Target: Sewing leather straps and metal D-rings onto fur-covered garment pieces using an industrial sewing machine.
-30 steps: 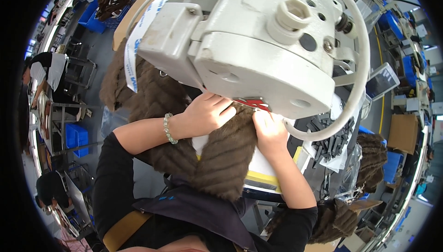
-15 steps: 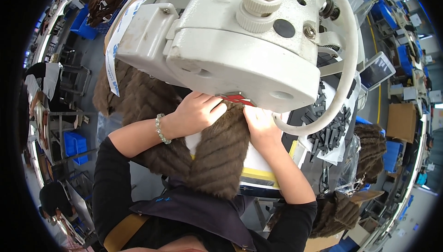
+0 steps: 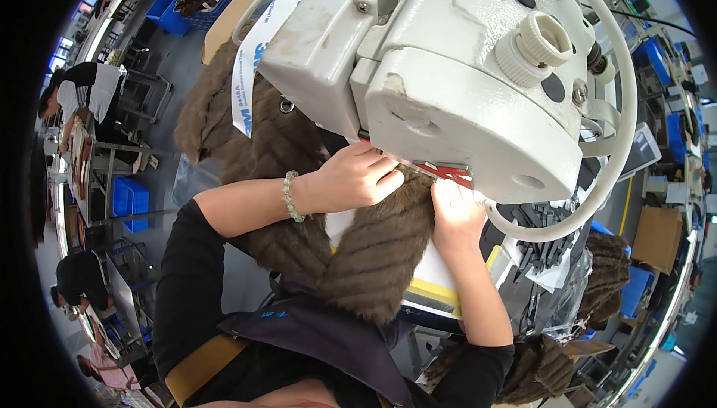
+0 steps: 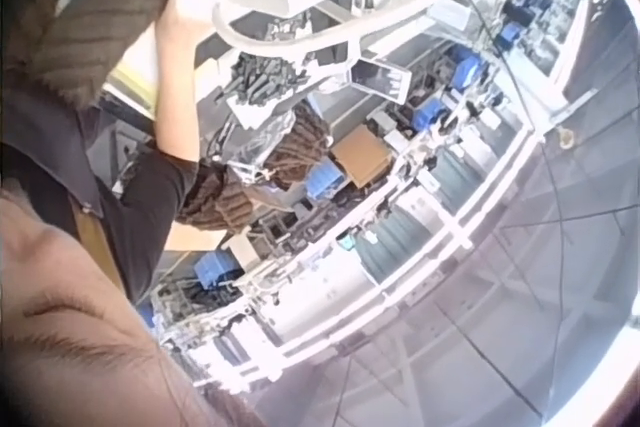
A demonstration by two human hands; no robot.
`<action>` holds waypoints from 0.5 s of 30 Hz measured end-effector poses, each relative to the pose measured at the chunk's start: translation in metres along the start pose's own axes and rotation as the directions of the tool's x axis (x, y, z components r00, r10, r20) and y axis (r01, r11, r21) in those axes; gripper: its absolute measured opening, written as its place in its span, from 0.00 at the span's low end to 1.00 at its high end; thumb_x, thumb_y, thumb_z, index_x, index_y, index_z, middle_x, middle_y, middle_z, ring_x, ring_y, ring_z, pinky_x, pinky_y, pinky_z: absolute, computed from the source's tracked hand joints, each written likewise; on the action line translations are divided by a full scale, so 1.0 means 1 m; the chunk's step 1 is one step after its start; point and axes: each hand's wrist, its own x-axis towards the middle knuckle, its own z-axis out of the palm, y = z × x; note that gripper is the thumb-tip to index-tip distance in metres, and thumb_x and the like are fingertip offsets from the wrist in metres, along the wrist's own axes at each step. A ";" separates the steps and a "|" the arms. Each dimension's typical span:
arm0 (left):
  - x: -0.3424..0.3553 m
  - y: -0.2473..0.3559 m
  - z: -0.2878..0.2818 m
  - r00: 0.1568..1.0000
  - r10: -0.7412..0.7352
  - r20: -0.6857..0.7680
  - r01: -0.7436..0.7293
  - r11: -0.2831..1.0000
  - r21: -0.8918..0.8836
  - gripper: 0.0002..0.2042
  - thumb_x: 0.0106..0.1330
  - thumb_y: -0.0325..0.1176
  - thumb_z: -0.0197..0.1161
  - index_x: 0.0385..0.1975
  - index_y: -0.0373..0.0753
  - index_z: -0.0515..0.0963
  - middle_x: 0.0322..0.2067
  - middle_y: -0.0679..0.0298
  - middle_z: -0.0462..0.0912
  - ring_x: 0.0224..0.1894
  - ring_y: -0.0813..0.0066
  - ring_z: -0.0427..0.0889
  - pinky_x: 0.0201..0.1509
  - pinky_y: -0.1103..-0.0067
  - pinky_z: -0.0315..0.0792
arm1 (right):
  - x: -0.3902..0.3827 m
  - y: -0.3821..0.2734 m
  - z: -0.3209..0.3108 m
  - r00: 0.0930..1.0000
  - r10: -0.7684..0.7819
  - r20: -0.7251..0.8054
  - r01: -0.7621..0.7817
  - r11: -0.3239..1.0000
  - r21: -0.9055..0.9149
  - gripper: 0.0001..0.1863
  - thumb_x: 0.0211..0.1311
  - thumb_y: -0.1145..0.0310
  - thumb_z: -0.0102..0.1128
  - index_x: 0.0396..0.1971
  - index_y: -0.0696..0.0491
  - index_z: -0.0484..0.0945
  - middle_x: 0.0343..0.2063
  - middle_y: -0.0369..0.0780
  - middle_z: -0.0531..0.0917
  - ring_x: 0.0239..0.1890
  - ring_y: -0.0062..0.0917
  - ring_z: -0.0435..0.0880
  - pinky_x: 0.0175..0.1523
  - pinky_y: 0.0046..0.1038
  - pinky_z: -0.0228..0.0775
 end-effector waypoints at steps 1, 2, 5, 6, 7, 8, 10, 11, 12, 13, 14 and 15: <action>0.000 0.000 0.001 1.000 0.000 -0.006 0.000 1.000 0.006 0.05 0.51 0.31 0.60 0.24 0.40 0.72 0.23 0.68 0.75 0.29 0.75 0.77 0.41 0.78 0.70 | 0.001 0.000 0.000 1.000 -0.005 -0.003 0.005 1.000 0.006 0.15 0.40 0.77 0.59 0.34 0.57 0.78 0.32 0.41 0.81 0.36 0.34 0.81 0.38 0.33 0.72; 0.000 0.001 0.002 1.000 -0.001 -0.008 0.001 1.000 0.005 0.05 0.51 0.31 0.60 0.24 0.40 0.72 0.23 0.68 0.75 0.29 0.75 0.77 0.40 0.78 0.70 | 0.001 0.000 -0.001 1.000 -0.007 -0.008 0.007 1.000 0.011 0.15 0.39 0.77 0.59 0.34 0.58 0.78 0.32 0.42 0.81 0.36 0.35 0.81 0.38 0.33 0.72; 0.000 0.001 0.004 1.000 -0.005 -0.008 0.005 1.000 -0.006 0.05 0.51 0.31 0.60 0.24 0.40 0.72 0.21 0.68 0.74 0.27 0.76 0.76 0.37 0.79 0.70 | 0.001 0.000 -0.001 1.000 0.000 -0.014 0.000 0.999 0.032 0.15 0.39 0.78 0.59 0.34 0.58 0.78 0.32 0.42 0.81 0.36 0.35 0.81 0.38 0.34 0.73; 0.000 0.000 0.004 1.000 -0.004 -0.013 0.004 1.000 -0.009 0.05 0.51 0.31 0.60 0.24 0.40 0.72 0.21 0.69 0.74 0.26 0.76 0.76 0.36 0.79 0.70 | 0.001 0.000 -0.001 1.000 -0.004 -0.022 0.005 0.999 0.037 0.16 0.39 0.78 0.59 0.34 0.58 0.78 0.32 0.42 0.81 0.36 0.35 0.81 0.38 0.33 0.73; 0.000 0.000 0.005 1.000 -0.003 -0.019 0.003 1.000 -0.012 0.05 0.51 0.31 0.60 0.24 0.40 0.72 0.21 0.69 0.74 0.26 0.76 0.76 0.36 0.79 0.70 | 0.001 0.000 -0.001 1.000 -0.009 -0.029 0.011 0.999 0.043 0.16 0.39 0.78 0.59 0.34 0.58 0.78 0.32 0.42 0.81 0.37 0.35 0.81 0.38 0.33 0.73; 0.001 0.000 0.005 1.000 -0.001 -0.027 0.000 1.000 -0.012 0.05 0.51 0.31 0.60 0.24 0.40 0.72 0.21 0.69 0.73 0.26 0.76 0.76 0.36 0.79 0.70 | 0.001 0.001 -0.001 0.999 -0.012 -0.032 0.014 0.999 0.045 0.16 0.38 0.78 0.59 0.34 0.58 0.78 0.32 0.42 0.81 0.37 0.35 0.81 0.38 0.33 0.73; 0.002 -0.001 0.006 0.999 0.003 -0.042 -0.003 1.000 -0.009 0.05 0.51 0.31 0.60 0.24 0.41 0.72 0.20 0.69 0.73 0.26 0.76 0.76 0.36 0.79 0.70 | 0.001 0.001 -0.001 1.000 -0.007 -0.015 0.007 0.999 0.036 0.16 0.38 0.78 0.59 0.34 0.58 0.78 0.32 0.42 0.81 0.36 0.35 0.81 0.37 0.33 0.73; 0.001 0.000 0.005 1.000 -0.004 0.000 0.004 1.000 -0.004 0.04 0.52 0.31 0.60 0.24 0.41 0.72 0.24 0.68 0.74 0.28 0.76 0.77 0.37 0.80 0.71 | 0.001 0.001 -0.001 1.000 -0.002 -0.002 0.003 1.000 0.027 0.15 0.39 0.78 0.59 0.34 0.58 0.78 0.32 0.42 0.81 0.36 0.35 0.82 0.37 0.33 0.73; 0.000 0.001 0.004 0.999 -0.012 0.040 0.012 1.000 0.002 0.04 0.53 0.31 0.59 0.25 0.41 0.72 0.27 0.67 0.76 0.31 0.77 0.78 0.38 0.80 0.71 | 0.000 0.001 -0.001 1.000 0.001 -0.005 -0.001 1.000 0.031 0.15 0.39 0.78 0.59 0.34 0.58 0.78 0.32 0.42 0.81 0.36 0.35 0.82 0.37 0.33 0.73; -0.001 0.002 0.004 0.997 -0.020 0.080 0.020 1.000 0.008 0.03 0.55 0.31 0.59 0.25 0.41 0.72 0.31 0.66 0.77 0.33 0.77 0.78 0.39 0.80 0.72 | 0.000 0.001 -0.001 1.000 0.004 -0.006 -0.004 0.999 0.031 0.15 0.39 0.78 0.59 0.34 0.58 0.78 0.32 0.42 0.81 0.36 0.35 0.82 0.37 0.33 0.73; -0.001 0.002 0.004 0.997 -0.018 0.077 0.016 1.000 0.019 0.03 0.55 0.31 0.59 0.26 0.41 0.73 0.31 0.65 0.77 0.34 0.78 0.78 0.39 0.80 0.72 | 0.000 0.002 -0.001 1.000 0.006 -0.009 -0.006 1.000 0.028 0.15 0.39 0.77 0.60 0.34 0.58 0.78 0.32 0.42 0.81 0.35 0.35 0.82 0.37 0.33 0.73; -0.001 0.002 0.005 0.997 -0.015 0.075 0.013 0.999 0.029 0.03 0.55 0.31 0.59 0.26 0.41 0.73 0.31 0.65 0.78 0.34 0.78 0.78 0.39 0.80 0.72 | 0.001 0.002 -0.001 1.000 0.005 -0.018 -0.004 0.999 0.038 0.15 0.39 0.77 0.60 0.34 0.58 0.78 0.32 0.42 0.81 0.35 0.35 0.82 0.37 0.33 0.74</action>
